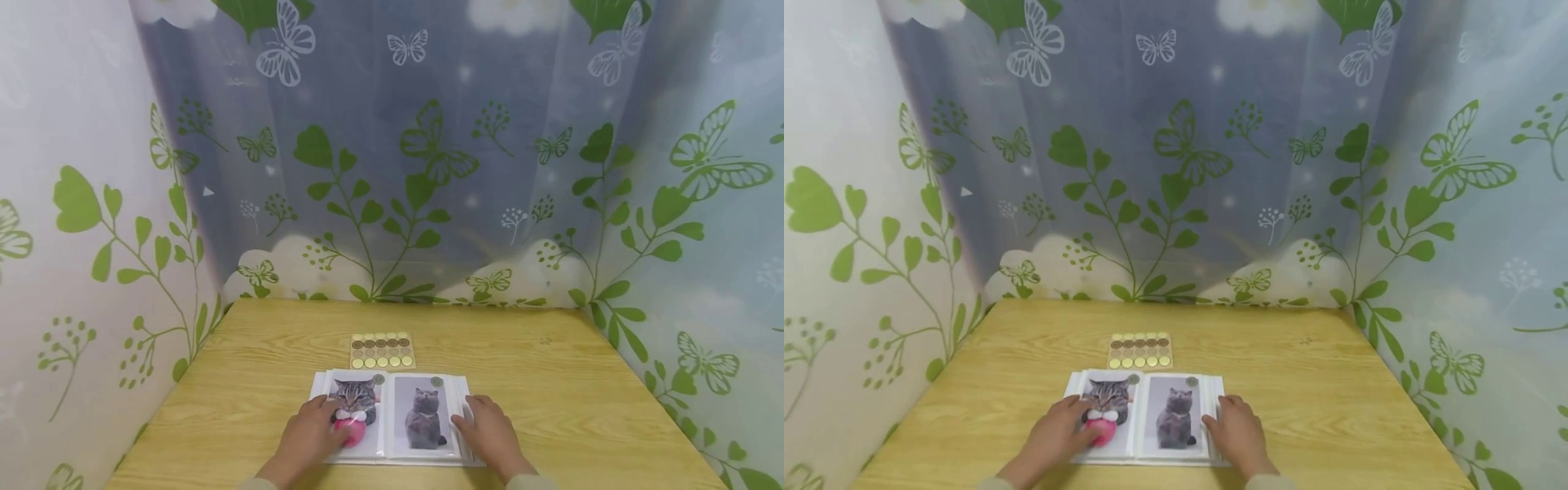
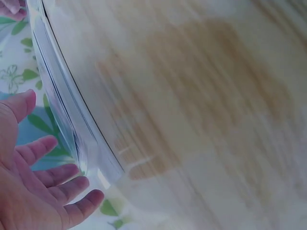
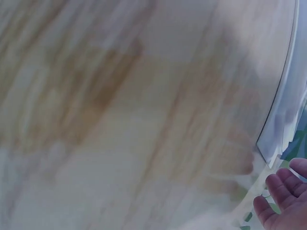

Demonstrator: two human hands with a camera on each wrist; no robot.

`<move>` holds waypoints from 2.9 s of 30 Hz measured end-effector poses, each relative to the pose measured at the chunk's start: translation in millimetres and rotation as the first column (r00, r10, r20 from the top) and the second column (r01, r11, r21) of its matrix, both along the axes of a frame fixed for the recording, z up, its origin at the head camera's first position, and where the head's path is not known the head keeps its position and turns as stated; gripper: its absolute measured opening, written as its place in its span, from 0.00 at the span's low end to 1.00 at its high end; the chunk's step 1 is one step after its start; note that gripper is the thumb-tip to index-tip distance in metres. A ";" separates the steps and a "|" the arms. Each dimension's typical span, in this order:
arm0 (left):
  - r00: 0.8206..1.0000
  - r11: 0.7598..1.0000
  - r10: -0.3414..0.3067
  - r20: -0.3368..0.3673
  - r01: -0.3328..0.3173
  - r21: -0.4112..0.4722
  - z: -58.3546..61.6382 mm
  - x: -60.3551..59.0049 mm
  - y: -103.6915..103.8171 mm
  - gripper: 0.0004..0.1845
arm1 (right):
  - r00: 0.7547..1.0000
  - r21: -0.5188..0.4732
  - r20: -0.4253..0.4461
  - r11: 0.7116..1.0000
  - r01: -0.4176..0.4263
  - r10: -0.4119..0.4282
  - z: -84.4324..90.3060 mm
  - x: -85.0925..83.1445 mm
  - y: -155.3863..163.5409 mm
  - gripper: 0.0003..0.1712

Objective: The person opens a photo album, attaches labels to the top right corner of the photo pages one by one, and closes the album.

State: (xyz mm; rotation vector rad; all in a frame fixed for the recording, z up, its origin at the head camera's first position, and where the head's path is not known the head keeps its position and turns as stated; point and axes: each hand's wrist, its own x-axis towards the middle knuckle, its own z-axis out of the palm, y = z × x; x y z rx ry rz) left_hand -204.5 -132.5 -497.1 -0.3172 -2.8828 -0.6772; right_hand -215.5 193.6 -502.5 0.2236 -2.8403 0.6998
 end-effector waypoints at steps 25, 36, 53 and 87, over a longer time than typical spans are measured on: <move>0.971 0.980 0.199 0.131 -0.198 -0.020 2.9 -4.9 -22.5 0.39 | 0.994 0.035 0.112 0.999 0.000 -0.004 -6.4 -0.9 -7.0 0.35; 0.966 0.978 0.207 0.157 -0.204 -0.038 2.1 -5.2 -19.3 0.40 | 0.995 0.047 0.092 0.998 -0.031 0.027 -10.0 -0.3 -6.6 0.33; 0.971 0.979 0.200 0.134 -0.193 -0.062 3.9 -3.8 -13.8 0.36 | 0.996 0.067 0.065 0.995 -0.067 0.063 -8.4 1.6 -9.2 0.30; 0.943 0.965 0.237 0.232 -0.256 0.055 9.1 -13.1 -15.7 0.27 | 0.981 0.052 0.086 0.983 -0.176 0.171 -10.2 2.0 -11.6 0.25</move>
